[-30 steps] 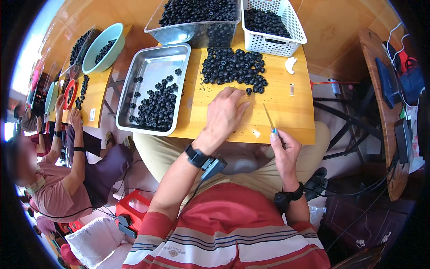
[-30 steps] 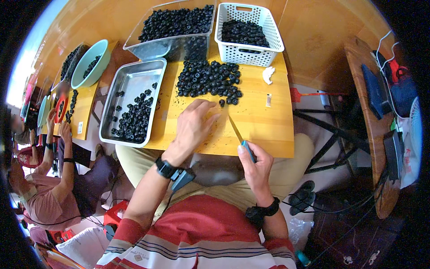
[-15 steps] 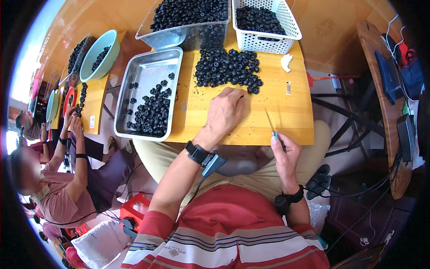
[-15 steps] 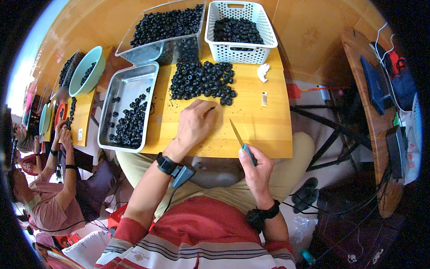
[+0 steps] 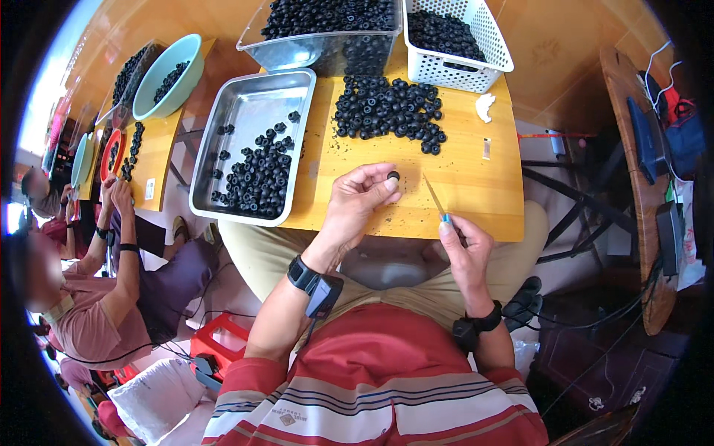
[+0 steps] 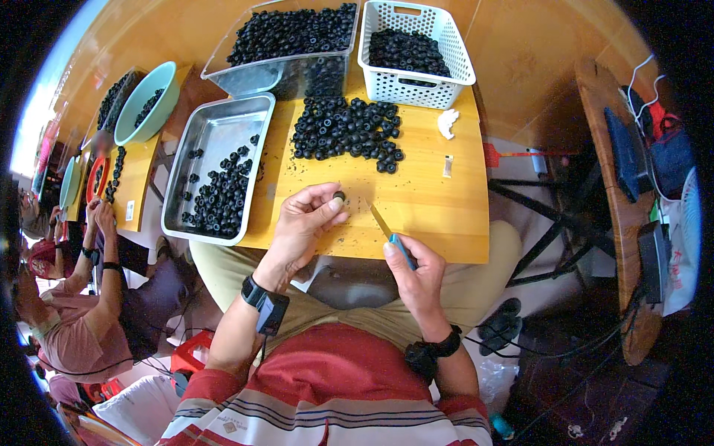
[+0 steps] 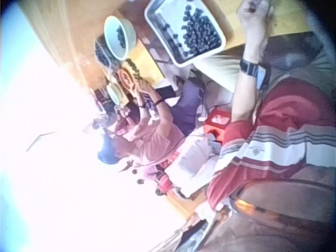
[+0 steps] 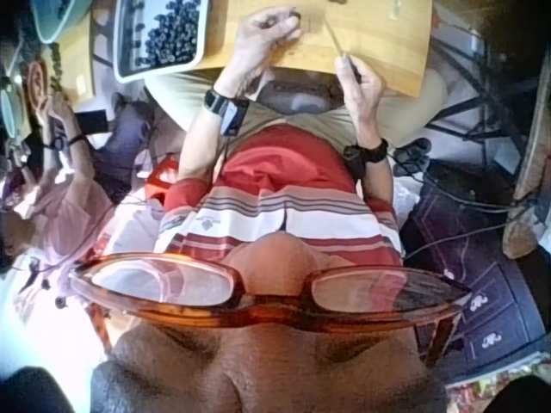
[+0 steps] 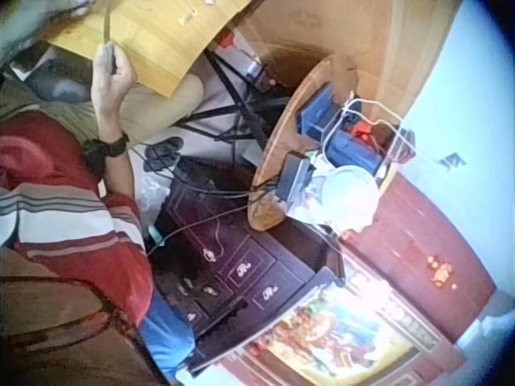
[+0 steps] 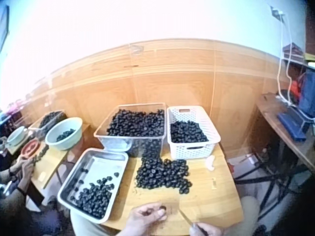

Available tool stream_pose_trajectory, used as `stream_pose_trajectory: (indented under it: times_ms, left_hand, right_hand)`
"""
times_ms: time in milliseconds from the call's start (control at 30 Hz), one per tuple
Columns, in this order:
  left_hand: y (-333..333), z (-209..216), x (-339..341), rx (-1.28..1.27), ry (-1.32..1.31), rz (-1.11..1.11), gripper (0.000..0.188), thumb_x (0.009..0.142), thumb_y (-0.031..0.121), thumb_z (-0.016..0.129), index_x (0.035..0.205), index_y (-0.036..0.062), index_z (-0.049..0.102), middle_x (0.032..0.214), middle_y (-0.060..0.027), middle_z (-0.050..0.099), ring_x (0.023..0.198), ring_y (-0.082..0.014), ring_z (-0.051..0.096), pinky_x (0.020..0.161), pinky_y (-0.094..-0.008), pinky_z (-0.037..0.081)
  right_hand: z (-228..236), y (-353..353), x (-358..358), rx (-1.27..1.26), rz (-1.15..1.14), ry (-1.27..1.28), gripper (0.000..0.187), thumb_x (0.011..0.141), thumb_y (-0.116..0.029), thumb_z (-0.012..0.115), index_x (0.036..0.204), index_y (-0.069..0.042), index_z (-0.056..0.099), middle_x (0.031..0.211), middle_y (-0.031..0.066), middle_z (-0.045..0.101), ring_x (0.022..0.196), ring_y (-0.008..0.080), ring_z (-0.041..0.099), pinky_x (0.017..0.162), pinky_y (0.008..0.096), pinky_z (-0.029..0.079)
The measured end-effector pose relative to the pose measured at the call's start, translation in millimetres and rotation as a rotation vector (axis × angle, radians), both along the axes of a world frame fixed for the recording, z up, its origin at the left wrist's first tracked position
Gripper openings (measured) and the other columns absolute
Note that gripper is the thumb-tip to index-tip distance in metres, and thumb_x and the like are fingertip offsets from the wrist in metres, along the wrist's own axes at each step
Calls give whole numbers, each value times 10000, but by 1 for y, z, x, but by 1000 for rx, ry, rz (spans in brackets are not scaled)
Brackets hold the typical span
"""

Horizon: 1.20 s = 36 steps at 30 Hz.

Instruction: Trimming and sorting small black rubber parts using a knife.

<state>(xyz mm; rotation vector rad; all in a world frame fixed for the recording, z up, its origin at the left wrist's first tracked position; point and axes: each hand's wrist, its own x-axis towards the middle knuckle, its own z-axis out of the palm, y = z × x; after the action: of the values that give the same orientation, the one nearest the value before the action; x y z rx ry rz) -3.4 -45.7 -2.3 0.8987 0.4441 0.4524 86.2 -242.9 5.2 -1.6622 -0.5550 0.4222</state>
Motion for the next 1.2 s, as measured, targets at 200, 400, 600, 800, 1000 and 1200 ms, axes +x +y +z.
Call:
stream_pose_trajectory:
  times_ms: [200, 400, 600, 800, 1000, 1200]
  left_hand:
    - [-1, 0, -13, -189, -108, -21, 251, 943, 25, 635, 1193, 12, 638, 1025, -56, 693, 912, -124, 674, 856, -281, 588]
    - [-5, 2, -22, -285, -127, -55, 252, 949, 45, 631, 1200, 18, 639, 1026, -63, 699, 911, -134, 683, 851, -286, 597]
    - [-9, -2, -25, -296, -131, -61, 182, 953, 46, 622, 1132, 16, 641, 951, -70, 684, 839, -144, 690, 801, -271, 611]
    - [-11, -3, -28, -286, -135, -70, 147, 952, 53, 628, 1094, 18, 642, 933, -67, 682, 829, -136, 688, 784, -265, 610]
    - [-11, 3, -36, -293, -193, -107, 124, 946, 55, 638, 1065, 23, 656, 920, -70, 698, 842, -132, 688, 783, -276, 607]
    - [-18, 32, -42, -186, -275, -139, 127, 926, 90, 671, 1038, 31, 659, 887, -92, 625, 757, -147, 643, 738, -278, 609]
  right_hand:
    - [4, 5, -4, -19, 77, 37, 322, 925, -231, 713, 1037, 70, 686, 729, -49, 574, 658, 39, 468, 582, 216, 406]
    - [10, 12, -10, -58, 151, -70, 316, 912, -243, 727, 1032, 47, 693, 715, -2, 610, 645, 58, 502, 581, 232, 432]
    - [11, 12, -12, -69, 178, -101, 296, 908, -227, 730, 1025, 42, 696, 720, 26, 631, 650, 67, 532, 590, 240, 450]
    - [9, 9, -11, -68, 189, -151, 282, 896, -207, 736, 1025, 42, 698, 753, 76, 673, 660, 101, 585, 608, 260, 473]
    - [13, 9, -9, -70, 217, -226, 258, 902, -182, 719, 1017, 48, 697, 747, 48, 660, 673, 96, 576, 620, 260, 470]
    - [9, 5, 6, -10, 27, -78, 279, 934, -193, 691, 1055, 59, 692, 743, -31, 589, 690, 51, 498, 613, 233, 429]
